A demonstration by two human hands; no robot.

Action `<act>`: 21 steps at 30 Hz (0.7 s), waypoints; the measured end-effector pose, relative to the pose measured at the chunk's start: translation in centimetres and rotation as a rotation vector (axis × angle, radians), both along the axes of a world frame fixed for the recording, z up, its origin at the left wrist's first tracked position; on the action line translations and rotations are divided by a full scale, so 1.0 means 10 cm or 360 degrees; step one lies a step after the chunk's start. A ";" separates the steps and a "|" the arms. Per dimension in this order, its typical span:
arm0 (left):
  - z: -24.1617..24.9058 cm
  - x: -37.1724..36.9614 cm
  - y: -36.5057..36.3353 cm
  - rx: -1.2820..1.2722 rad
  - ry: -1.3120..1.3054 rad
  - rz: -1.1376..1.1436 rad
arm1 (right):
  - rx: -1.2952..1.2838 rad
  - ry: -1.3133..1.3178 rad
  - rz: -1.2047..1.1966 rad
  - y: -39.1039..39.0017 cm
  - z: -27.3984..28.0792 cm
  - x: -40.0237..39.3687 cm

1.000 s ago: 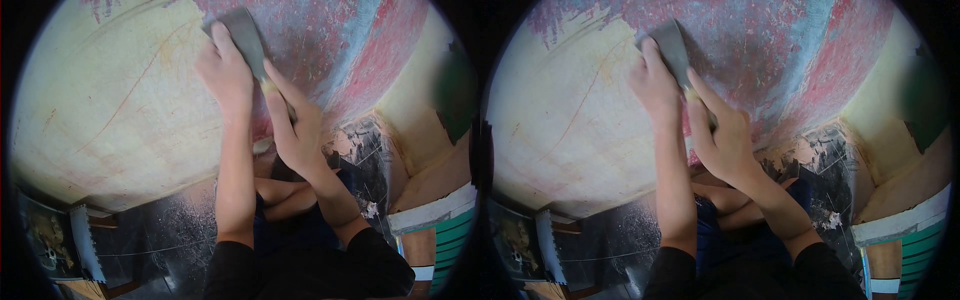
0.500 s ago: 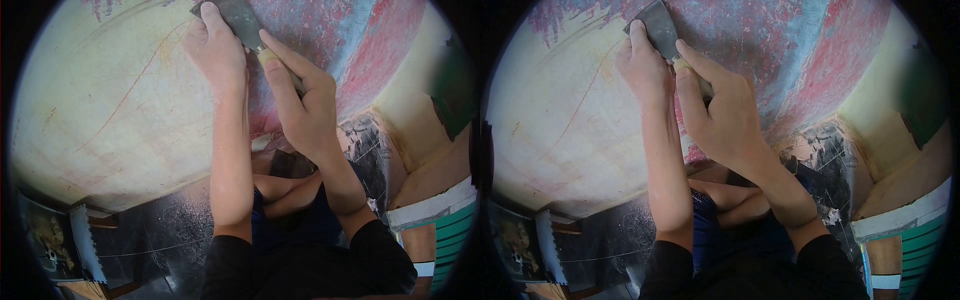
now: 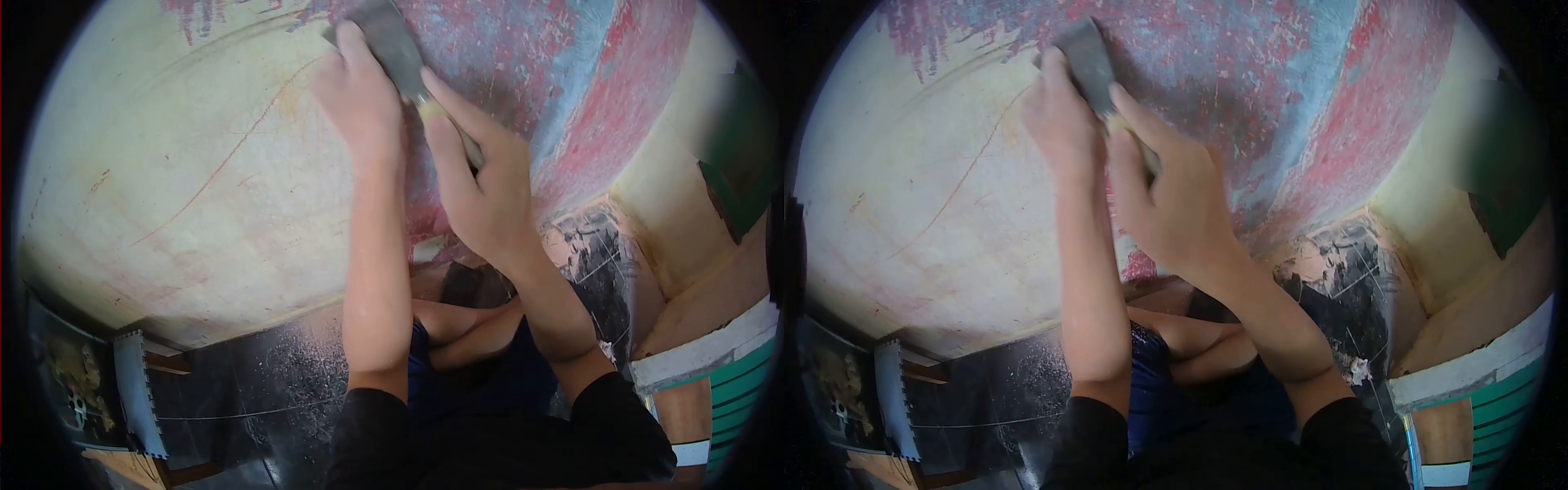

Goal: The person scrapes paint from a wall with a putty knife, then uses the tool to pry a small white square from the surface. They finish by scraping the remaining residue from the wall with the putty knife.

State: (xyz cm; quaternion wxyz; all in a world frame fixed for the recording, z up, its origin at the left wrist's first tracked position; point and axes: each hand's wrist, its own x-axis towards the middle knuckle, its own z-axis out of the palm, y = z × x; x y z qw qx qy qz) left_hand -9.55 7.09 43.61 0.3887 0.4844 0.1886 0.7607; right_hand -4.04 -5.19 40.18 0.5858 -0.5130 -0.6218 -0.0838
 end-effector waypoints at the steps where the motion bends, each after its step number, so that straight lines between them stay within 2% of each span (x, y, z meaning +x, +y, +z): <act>1: 0.08 0.00 -0.03 -0.0157 -0.0349 -0.0401 | -0.0024 0.0028 -0.0020 -0.04 0.01 -0.01; 3: 0.03 0.00 -0.05 -0.0151 -0.0282 -0.0377 | 0.0014 -0.0029 0.0003 -0.04 0.08 -0.01; 5: -0.01 0.02 -0.06 -0.0114 -0.0237 -0.0351 | 0.0148 -0.0055 -0.0014 -0.01 -0.11 0.08; 7: -0.03 0.05 -0.06 -0.0133 -0.0132 -0.0138 | 0.0299 -0.0095 0.0016 0.13 -0.04 0.01; 9: 0.12 -0.01 0.13 -0.0037 -0.0165 -0.0164 | 0.0386 -0.0131 -0.0029 0.23 0.03 -0.02; 12: 0.23 -0.08 0.01 0.0064 -0.0338 -0.0290 | 0.0280 -0.0145 -0.0016 0.10 0.18 -0.06; 14: 0.08 -0.05 -0.07 -0.0159 -0.0167 -0.0345 | 0.0449 -0.0175 0.0040 0.07 0.04 -0.02; 16: -0.08 0.02 -0.04 -0.0226 -0.0159 -0.0403 | 0.0063 -0.0013 -0.0071 -0.10 -0.09 -0.03; 18: -0.10 0.07 0.04 -0.0206 -0.0238 -0.0462 | 0.0039 -0.0012 -0.0069 -0.11 0.05 -0.03; 20: -0.06 0.01 -0.05 -0.0288 -0.0086 -0.0449 | -0.0052 0.0043 -0.0117 -0.16 0.10 0.01; 21: -0.06 0.03 -0.01 -0.0285 -0.0194 -0.0504 | -0.0024 0.0020 -0.0059 -0.14 0.13 0.02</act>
